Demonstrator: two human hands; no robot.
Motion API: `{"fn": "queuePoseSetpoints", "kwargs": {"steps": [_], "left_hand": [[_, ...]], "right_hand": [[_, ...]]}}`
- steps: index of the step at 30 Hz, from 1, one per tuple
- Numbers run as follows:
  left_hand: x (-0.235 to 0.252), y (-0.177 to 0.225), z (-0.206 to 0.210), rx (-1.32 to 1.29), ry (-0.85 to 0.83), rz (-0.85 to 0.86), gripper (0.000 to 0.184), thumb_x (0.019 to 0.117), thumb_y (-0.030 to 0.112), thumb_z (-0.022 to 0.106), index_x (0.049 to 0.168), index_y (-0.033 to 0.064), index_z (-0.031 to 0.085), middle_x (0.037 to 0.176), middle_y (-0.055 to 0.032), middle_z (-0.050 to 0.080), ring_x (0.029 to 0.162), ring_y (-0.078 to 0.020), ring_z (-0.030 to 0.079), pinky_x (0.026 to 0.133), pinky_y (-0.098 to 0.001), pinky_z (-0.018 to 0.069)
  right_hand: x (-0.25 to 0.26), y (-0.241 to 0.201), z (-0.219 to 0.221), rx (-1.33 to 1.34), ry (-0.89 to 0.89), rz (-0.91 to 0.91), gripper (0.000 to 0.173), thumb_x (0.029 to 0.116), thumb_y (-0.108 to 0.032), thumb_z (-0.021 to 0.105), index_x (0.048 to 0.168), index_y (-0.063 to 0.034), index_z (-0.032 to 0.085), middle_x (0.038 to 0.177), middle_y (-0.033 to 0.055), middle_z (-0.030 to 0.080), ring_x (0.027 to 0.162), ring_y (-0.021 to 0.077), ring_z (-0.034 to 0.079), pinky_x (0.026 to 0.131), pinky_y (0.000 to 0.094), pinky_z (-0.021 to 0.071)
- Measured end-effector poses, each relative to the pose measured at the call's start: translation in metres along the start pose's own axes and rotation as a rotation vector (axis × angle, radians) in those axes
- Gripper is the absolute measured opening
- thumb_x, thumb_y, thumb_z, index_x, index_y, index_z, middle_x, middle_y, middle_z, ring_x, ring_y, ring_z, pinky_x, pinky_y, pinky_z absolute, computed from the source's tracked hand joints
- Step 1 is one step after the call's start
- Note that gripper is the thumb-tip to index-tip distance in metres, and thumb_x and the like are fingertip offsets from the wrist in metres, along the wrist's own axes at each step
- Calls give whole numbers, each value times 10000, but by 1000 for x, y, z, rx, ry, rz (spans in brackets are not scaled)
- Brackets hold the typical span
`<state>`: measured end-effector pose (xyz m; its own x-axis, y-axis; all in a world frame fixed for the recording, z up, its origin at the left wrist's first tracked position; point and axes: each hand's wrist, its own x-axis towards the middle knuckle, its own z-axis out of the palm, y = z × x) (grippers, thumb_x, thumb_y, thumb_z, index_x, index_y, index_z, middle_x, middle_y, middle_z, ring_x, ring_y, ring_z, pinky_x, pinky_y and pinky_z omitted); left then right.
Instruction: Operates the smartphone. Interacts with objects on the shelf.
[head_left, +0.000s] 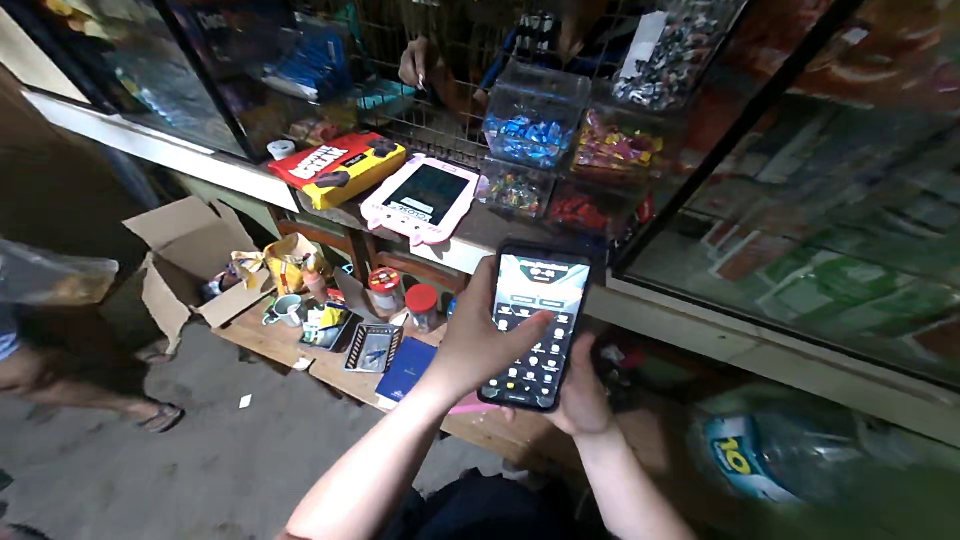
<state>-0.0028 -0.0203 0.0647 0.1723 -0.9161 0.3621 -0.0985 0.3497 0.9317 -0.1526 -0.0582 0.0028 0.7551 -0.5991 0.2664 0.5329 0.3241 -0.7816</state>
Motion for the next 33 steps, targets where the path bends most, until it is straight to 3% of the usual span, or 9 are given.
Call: {"fn": "queuePoseSetpoints", "kwargs": {"steps": [6, 7, 9, 11, 13, 19, 25, 27, 33], "left_hand": [[1, -1, 6, 16, 38, -32, 540, 840, 151, 730, 1319, 63, 499, 992, 37, 703, 859, 9, 693, 755, -198, 598], [1, -1, 7, 12, 32, -33, 527, 857, 150, 714, 1327, 58, 494, 994, 29, 700, 853, 2, 693, 751, -203, 597], [2, -2, 7, -8, 15, -22, 430, 914, 135, 631, 1310, 55, 483, 989, 25, 678, 837, -2, 675, 734, -200, 581], [4, -5, 6, -29, 6, 3, 335, 954, 132, 539, 1278, 58, 495, 981, 24, 652, 834, -3, 653, 725, -200, 566], [5, -6, 7, -33, 11, 12, 320, 967, 142, 485, 1275, 55, 494, 975, 24, 645, 830, 0, 651, 723, -200, 565], [8, -10, 13, -80, 44, -25, 386, 1059, 363, 323, 1321, 112, 452, 994, 75, 622, 853, 40, 635, 755, -177, 562], [17, -13, 16, -89, 13, -18, 544, 1078, 518, 255, 1380, 103, 432, 1035, 104, 642, 897, 63, 637, 798, -157, 561], [21, -13, 17, -82, 5, -32, 545, 1085, 489, 227, 1391, 95, 447, 1050, 101, 659, 914, 60, 641, 812, -161, 559], [38, -11, 14, -45, 52, -53, 571, 1086, 447, 130, 1169, 122, 591, 905, 93, 683, 815, 23, 662, 734, -193, 576]], "right_hand": [[-5, 3, -1, -12, 56, -40, 691, 840, -784, 517, 1199, -218, 684, 1073, 5, 770, 855, 153, 763, 633, 331, 643], [-7, 5, -3, -11, 61, -65, 626, 854, -717, 598, 1225, -216, 657, 1081, -1, 768, 864, 155, 763, 641, 334, 644], [-11, 11, -9, -45, 21, -136, 530, 856, -415, 783, 1294, -207, 568, 1120, -20, 758, 888, 149, 758, 677, 326, 648], [-12, 14, -17, -126, -50, -191, 605, 830, -217, 818, 1351, -195, 511, 1154, -28, 743, 905, 135, 749, 713, 315, 646], [-14, 13, -19, -212, -31, -190, 651, 790, -157, 825, 1335, -161, 469, 1126, -38, 740, 872, 120, 745, 698, 304, 644], [-15, 8, -20, -228, 59, -126, 648, 731, -42, 794, 1276, -115, 451, 1043, -34, 750, 769, 119, 738, 622, 296, 631], [-14, 2, -36, -163, -72, -159, 651, 808, -117, 798, 1351, -189, 444, 1144, -39, 735, 878, 123, 743, 687, 301, 639], [-14, -1, -41, -150, -81, -153, 637, 813, -105, 783, 1355, -201, 461, 1148, -41, 738, 886, 124, 744, 702, 302, 640], [-8, -8, -54, -135, -71, -101, 651, 795, -95, 795, 1335, -163, 438, 1132, -18, 740, 862, 140, 747, 691, 314, 642]]}}
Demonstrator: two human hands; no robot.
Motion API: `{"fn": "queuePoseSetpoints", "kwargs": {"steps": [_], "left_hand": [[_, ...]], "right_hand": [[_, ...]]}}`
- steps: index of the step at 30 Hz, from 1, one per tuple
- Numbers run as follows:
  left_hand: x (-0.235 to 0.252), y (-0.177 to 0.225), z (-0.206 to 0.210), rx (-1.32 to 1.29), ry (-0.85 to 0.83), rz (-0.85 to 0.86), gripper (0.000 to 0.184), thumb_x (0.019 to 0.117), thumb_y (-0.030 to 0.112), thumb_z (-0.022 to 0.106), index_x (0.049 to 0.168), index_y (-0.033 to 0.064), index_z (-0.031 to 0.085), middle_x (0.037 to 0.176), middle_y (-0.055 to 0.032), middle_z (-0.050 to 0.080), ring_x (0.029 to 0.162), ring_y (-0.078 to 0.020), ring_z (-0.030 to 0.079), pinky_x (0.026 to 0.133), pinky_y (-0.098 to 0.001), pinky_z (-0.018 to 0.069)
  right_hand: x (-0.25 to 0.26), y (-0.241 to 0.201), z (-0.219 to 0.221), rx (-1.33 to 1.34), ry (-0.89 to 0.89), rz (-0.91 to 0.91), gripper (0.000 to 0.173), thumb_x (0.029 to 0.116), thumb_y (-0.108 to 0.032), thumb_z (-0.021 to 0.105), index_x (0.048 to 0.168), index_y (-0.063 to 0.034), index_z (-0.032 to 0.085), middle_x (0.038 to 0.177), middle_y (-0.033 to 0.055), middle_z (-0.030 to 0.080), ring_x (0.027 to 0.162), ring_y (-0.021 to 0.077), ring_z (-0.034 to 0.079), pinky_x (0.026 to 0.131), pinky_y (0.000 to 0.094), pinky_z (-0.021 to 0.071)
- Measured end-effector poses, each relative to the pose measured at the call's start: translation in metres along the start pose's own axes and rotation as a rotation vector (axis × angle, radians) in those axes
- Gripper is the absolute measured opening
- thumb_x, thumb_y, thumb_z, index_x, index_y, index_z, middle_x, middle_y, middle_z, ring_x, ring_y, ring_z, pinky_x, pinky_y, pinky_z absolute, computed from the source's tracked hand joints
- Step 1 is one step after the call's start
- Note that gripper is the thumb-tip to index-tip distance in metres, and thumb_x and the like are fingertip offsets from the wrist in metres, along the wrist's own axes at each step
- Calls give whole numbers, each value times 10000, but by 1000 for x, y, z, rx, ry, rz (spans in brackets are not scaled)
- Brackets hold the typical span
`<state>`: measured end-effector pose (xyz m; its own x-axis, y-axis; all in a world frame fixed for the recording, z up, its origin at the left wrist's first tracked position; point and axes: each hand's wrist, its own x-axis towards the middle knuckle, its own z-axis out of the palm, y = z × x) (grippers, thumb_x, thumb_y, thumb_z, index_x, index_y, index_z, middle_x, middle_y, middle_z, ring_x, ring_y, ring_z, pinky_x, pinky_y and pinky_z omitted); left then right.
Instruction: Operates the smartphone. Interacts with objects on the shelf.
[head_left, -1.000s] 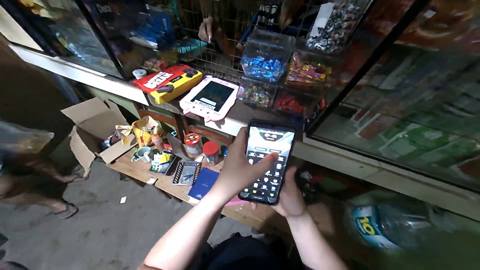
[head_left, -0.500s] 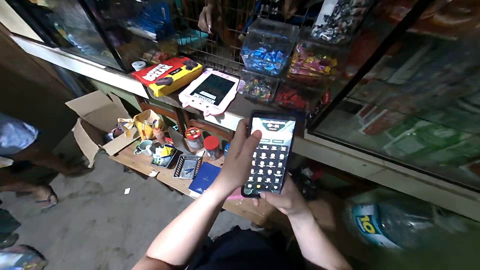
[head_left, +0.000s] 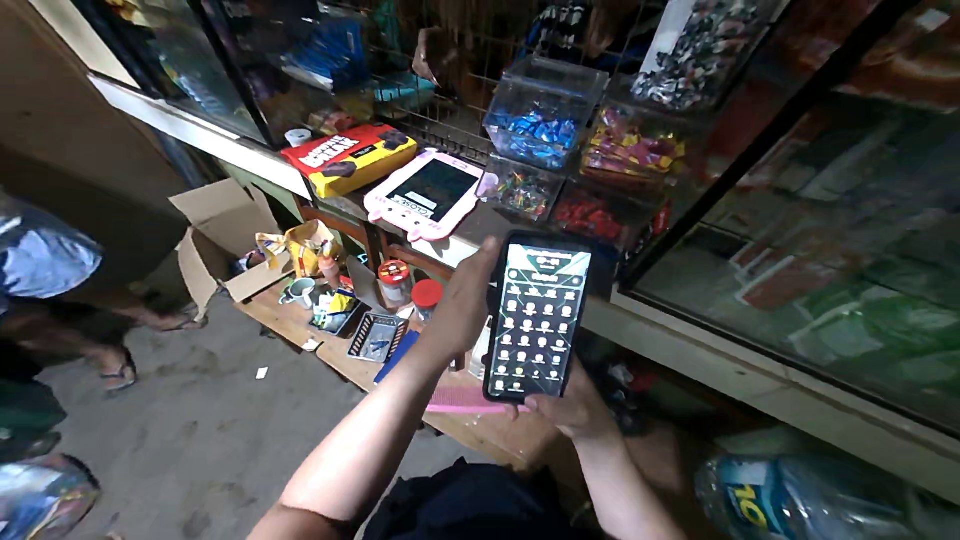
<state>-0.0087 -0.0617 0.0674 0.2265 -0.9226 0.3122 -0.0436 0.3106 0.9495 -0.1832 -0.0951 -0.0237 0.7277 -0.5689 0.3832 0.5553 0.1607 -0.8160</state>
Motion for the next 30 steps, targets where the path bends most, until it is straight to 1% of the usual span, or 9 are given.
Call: {"fn": "queuePoseSetpoints", "kwargs": {"steps": [8, 12, 14, 17, 21, 23, 27, 28, 30], "left_hand": [[7, 0, -22, 12, 102, 37, 524, 1096, 342, 150, 1191, 86, 597, 901, 92, 688, 796, 34, 656, 724, -176, 569], [12, -6, -49, 36, 133, 68, 381, 1079, 276, 261, 1159, 115, 597, 863, 123, 664, 753, 70, 626, 677, -141, 539], [14, -9, -67, 36, 86, 79, 317, 1018, 160, 376, 1254, 64, 565, 927, 83, 669, 787, 44, 639, 714, -165, 556], [21, -16, -96, 0, 14, 49, 417, 940, 69, 508, 1355, 40, 484, 1035, 39, 680, 870, 6, 668, 784, -192, 576], [39, -24, -145, -10, -68, 51, 395, 964, 80, 446, 1354, 48, 500, 1046, 37, 693, 875, -4, 672, 788, -211, 581], [53, -25, -168, 15, -30, 26, 389, 996, 163, 369, 1326, 56, 544, 1019, 53, 688, 858, 14, 654, 779, -204, 566], [92, -43, -209, 2, 45, -45, 425, 1067, 235, 280, 1298, 37, 577, 935, 21, 620, 783, -37, 611, 719, -229, 543], [102, -50, -217, -5, 47, -60, 410, 1077, 224, 272, 1255, 40, 592, 883, 30, 590, 748, -41, 595, 686, -223, 535], [119, -62, -230, 11, 22, -95, 410, 1088, 204, 266, 1227, 35, 613, 832, 25, 562, 714, -55, 572, 662, -230, 521]], "right_hand": [[34, 5, 0, 17, -98, 38, 611, 793, -79, 777, 1316, -197, 485, 1109, -50, 748, 844, 115, 745, 691, 300, 641], [59, 22, 10, 26, -117, 51, 584, 795, -112, 791, 1303, -215, 521, 1104, -52, 753, 829, 111, 745, 672, 297, 639], [71, 33, 15, 33, -97, 68, 584, 789, -110, 790, 1294, -183, 507, 1085, -38, 756, 810, 120, 747, 659, 299, 639], [93, 54, 21, 79, -110, 81, 572, 816, -134, 785, 1312, -177, 504, 1104, -15, 753, 835, 142, 749, 678, 311, 640], [129, 80, 46, 179, 3, 71, 475, 862, -286, 774, 1292, -214, 586, 1102, -6, 761, 859, 151, 754, 677, 329, 640], [148, 85, 61, 189, 107, 91, 520, 864, -463, 759, 1272, -202, 571, 1074, -4, 764, 833, 151, 753, 639, 331, 636], [195, 84, 81, 82, 307, 98, 766, 780, -778, 627, 1224, -154, 592, 1001, -9, 767, 784, 132, 745, 602, 328, 625], [206, 82, 84, 37, 354, 90, 798, 824, -807, 547, 1254, -135, 540, 1002, -1, 762, 772, 139, 741, 575, 327, 617], [228, 76, 89, -82, 465, 70, 727, 1007, -708, 207, 1299, -86, 443, 999, 20, 756, 742, 146, 737, 522, 309, 596]]}}
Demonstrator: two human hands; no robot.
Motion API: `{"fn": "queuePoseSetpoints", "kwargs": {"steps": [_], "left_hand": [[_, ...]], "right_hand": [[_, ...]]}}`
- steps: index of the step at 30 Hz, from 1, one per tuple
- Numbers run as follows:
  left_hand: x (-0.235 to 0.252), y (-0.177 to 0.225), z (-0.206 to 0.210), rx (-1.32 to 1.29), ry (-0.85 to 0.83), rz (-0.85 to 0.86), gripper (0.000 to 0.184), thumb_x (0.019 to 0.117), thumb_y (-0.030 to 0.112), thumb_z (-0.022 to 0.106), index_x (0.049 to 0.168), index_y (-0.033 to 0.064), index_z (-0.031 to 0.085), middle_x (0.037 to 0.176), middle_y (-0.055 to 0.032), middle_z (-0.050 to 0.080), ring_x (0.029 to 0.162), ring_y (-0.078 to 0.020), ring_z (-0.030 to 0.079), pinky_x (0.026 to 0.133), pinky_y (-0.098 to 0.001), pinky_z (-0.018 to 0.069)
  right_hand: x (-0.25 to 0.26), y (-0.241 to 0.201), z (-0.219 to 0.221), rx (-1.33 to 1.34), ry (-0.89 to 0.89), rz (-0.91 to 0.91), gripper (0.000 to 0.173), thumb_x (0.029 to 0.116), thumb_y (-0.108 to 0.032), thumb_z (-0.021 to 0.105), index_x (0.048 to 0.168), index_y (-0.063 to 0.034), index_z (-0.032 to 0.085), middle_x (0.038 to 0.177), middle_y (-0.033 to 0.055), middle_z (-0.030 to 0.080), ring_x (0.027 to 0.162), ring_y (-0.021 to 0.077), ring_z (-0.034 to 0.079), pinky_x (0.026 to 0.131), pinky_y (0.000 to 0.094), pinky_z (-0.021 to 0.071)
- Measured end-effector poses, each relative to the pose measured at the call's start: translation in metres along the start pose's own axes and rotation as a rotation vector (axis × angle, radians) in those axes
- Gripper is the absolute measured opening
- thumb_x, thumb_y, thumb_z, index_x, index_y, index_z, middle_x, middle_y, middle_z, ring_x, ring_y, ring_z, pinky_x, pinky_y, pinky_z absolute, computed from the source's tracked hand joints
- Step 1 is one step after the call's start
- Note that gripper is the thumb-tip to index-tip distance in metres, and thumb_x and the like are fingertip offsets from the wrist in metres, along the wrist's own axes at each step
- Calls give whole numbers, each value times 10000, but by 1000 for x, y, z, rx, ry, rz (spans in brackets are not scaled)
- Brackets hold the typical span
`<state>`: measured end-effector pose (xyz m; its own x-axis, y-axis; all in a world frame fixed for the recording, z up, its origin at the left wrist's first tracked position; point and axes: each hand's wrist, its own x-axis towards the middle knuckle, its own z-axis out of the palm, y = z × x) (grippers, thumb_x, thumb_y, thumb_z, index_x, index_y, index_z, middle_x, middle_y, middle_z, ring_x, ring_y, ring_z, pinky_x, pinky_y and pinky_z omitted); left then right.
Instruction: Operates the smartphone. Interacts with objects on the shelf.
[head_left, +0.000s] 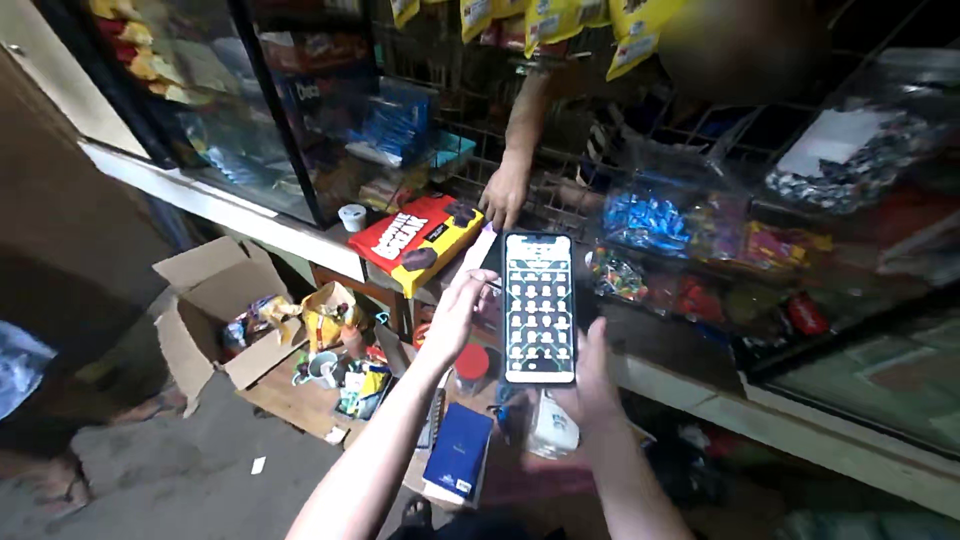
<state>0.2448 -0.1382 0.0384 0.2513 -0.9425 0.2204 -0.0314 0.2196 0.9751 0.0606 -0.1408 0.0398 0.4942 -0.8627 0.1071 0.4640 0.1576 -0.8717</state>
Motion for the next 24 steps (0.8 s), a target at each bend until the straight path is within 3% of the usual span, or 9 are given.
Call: {"fn": "queuePoseSetpoints", "kwargs": {"steps": [2, 4, 7, 9, 15, 20, 24], "left_hand": [[15, -9, -8, 45, -25, -27, 399, 1101, 197, 294, 1227, 15, 626, 832, -5, 562, 704, -73, 556, 664, -248, 505], [26, -16, -14, 92, -54, -14, 369, 1103, 187, 332, 1224, -3, 625, 843, -22, 566, 701, -75, 543, 656, -251, 484], [37, -25, -20, 163, -92, 42, 295, 1083, 164, 429, 1180, -22, 638, 845, -49, 598, 704, -80, 556, 667, -263, 486], [39, -26, -22, 192, -139, 51, 266, 1062, 144, 480, 1169, -35, 646, 912, -86, 650, 777, -99, 605, 745, -293, 516], [34, -38, -36, 121, -235, 53, 284, 1037, 128, 468, 1167, -55, 642, 936, -79, 659, 765, -66, 607, 723, -254, 521], [29, -44, -53, 38, -239, 59, 278, 1030, 108, 460, 1158, -60, 642, 907, -55, 673, 750, -42, 629, 713, -236, 540], [24, -43, -68, 6, -211, 55, 274, 1025, 109, 459, 1145, -51, 647, 965, -47, 656, 811, -24, 591, 752, -220, 499]], "right_hand": [[20, -10, 9, -38, 101, -16, 700, 1059, -553, 9, 1310, -55, 433, 958, 69, 745, 665, 176, 718, 459, 313, 573], [41, -20, 15, -45, 180, -55, 694, 1076, -469, -41, 1268, -51, 479, 869, 100, 736, 570, 190, 686, 430, 316, 559], [70, -36, 23, -52, 288, -115, 646, 1096, -481, 37, 1288, -89, 513, 914, 86, 721, 615, 167, 682, 493, 302, 573], [89, -46, 29, -79, 322, -135, 620, 1104, -491, 79, 1298, -112, 530, 956, 84, 729, 614, 159, 681, 450, 288, 550], [140, -58, 49, -87, 442, -142, 591, 1106, -509, 146, 1295, -108, 536, 981, 96, 723, 639, 176, 693, 419, 299, 527], [168, -59, 64, -33, 507, -115, 575, 1102, -523, 186, 1324, -117, 527, 1045, 122, 705, 747, 209, 706, 502, 338, 552], [177, -64, 78, -42, 562, -105, 548, 1102, -519, 216, 1368, -134, 503, 1106, 120, 683, 848, 218, 707, 597, 366, 583]]}}
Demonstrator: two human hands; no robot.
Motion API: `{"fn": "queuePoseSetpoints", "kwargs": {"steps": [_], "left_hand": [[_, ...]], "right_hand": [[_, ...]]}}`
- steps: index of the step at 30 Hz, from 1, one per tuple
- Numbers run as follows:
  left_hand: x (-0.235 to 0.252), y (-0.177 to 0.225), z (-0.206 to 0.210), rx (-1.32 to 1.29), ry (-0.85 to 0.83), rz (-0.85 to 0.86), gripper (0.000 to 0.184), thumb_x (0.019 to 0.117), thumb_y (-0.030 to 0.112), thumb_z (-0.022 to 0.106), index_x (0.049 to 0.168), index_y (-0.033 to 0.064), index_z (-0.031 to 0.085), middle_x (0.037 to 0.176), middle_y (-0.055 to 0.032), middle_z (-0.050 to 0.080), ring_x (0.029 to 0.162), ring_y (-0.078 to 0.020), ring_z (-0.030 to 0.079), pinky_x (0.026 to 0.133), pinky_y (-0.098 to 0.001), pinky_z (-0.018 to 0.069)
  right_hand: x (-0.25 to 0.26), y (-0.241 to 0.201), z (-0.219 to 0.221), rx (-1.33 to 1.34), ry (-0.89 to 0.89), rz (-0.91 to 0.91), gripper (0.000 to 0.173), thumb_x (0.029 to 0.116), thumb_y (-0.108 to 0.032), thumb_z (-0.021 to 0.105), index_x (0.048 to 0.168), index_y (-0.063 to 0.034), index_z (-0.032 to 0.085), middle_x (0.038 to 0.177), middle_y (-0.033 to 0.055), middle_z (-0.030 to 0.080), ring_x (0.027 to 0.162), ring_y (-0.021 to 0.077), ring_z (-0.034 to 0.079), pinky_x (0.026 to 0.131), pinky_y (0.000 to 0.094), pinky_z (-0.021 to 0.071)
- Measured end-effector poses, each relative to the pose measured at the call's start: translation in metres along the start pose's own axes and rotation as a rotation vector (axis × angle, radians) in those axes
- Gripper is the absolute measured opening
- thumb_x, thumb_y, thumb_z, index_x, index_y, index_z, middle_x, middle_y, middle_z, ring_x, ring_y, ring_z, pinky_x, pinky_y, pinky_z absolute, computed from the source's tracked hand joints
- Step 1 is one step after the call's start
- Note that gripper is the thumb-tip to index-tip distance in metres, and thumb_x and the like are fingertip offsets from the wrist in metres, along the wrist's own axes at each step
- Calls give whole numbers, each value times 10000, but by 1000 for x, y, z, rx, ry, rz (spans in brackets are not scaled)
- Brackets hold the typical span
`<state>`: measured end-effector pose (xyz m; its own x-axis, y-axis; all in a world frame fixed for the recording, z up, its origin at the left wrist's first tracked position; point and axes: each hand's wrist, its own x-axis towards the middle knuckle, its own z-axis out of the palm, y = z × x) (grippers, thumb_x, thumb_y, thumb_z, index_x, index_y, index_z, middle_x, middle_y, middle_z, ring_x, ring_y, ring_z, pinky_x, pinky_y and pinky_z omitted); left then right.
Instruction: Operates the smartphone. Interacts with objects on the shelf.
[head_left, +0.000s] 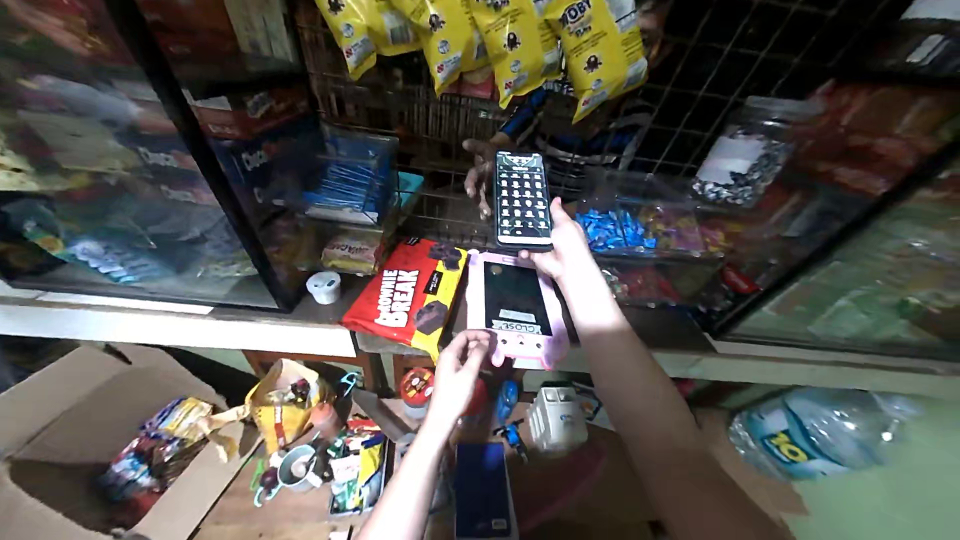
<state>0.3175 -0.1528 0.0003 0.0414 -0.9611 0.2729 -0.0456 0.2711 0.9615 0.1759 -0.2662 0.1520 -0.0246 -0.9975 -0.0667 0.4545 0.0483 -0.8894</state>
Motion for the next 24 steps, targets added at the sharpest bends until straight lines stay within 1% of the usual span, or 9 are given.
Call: {"fn": "queuePoseSetpoints", "kwargs": {"steps": [2, 4, 5, 9, 12, 15, 17, 22, 24], "left_hand": [[-3, 0, -6, -10, 12, -4, 276, 1026, 114, 460, 1147, -50, 647, 969, -36, 650, 812, -13, 582, 756, -210, 492], [-7, -2, -10, -32, 20, -6, 267, 1027, 110, 457, 1143, -39, 645, 915, 2, 628, 746, 7, 560, 692, -185, 479], [-9, -2, -11, -42, 22, -7, 262, 1025, 105, 454, 1136, -34, 645, 900, 14, 626, 732, 16, 556, 679, -173, 474], [-21, -3, -15, -56, 23, -23, 262, 1020, 99, 453, 1132, -32, 651, 889, 27, 627, 737, 26, 555, 686, -166, 469], [-22, -3, -15, -90, 36, -42, 267, 1015, 102, 446, 1141, -28, 643, 859, 37, 613, 699, 16, 558, 647, -170, 480], [-17, 10, -13, -129, 49, -42, 272, 1013, 99, 445, 1157, -35, 632, 892, 27, 630, 698, 13, 568, 636, -174, 488], [-12, 19, -11, -160, 35, -25, 266, 1013, 98, 440, 1152, -27, 629, 872, 38, 617, 673, 14, 565, 614, -165, 493], [-10, 22, -6, -222, -7, -37, 253, 1021, 80, 423, 1146, -17, 621, 854, 53, 615, 661, 8, 571, 602, -162, 497], [-10, 16, -4, -227, -8, -61, 259, 1018, 87, 424, 1148, -17, 623, 859, 46, 617, 664, 4, 577, 593, -164, 499]], "right_hand": [[5, -4, 8, 3, 11, -5, 534, 1103, -515, 236, 1388, -143, 493, 1153, 123, 664, 897, 228, 691, 624, 372, 567], [11, -8, 17, -26, 4, -19, 536, 1103, -513, 236, 1388, -143, 498, 1157, 129, 669, 878, 231, 699, 595, 361, 569], [15, -10, 21, -43, -11, -19, 541, 1104, -513, 236, 1405, -144, 491, 1175, 138, 666, 887, 242, 701, 602, 370, 573], [28, -13, 39, -93, -73, -17, 533, 1105, -500, 260, 1391, -128, 513, 1154, 148, 673, 843, 245, 705, 572, 366, 571], [33, -12, 56, -78, -148, -13, 520, 1107, -483, 281, 1403, -119, 507, 1193, 147, 662, 895, 248, 702, 639, 382, 584], [34, -10, 76, -87, -107, -42, 473, 1126, -414, 287, 1388, -80, 494, 1204, 173, 638, 896, 274, 696, 641, 404, 587], [38, -8, 84, -94, -79, -58, 457, 1136, -379, 272, 1392, -65, 483, 1220, 189, 620, 910, 287, 691, 646, 412, 589], [56, -6, 84, -94, 10, -26, 436, 1141, -329, 259, 1406, -66, 483, 1245, 210, 604, 940, 304, 671, 671, 432, 573], [62, -6, 80, -88, 21, -15, 413, 1140, -309, 281, 1411, -70, 478, 1255, 200, 597, 937, 285, 664, 674, 405, 567]]}}
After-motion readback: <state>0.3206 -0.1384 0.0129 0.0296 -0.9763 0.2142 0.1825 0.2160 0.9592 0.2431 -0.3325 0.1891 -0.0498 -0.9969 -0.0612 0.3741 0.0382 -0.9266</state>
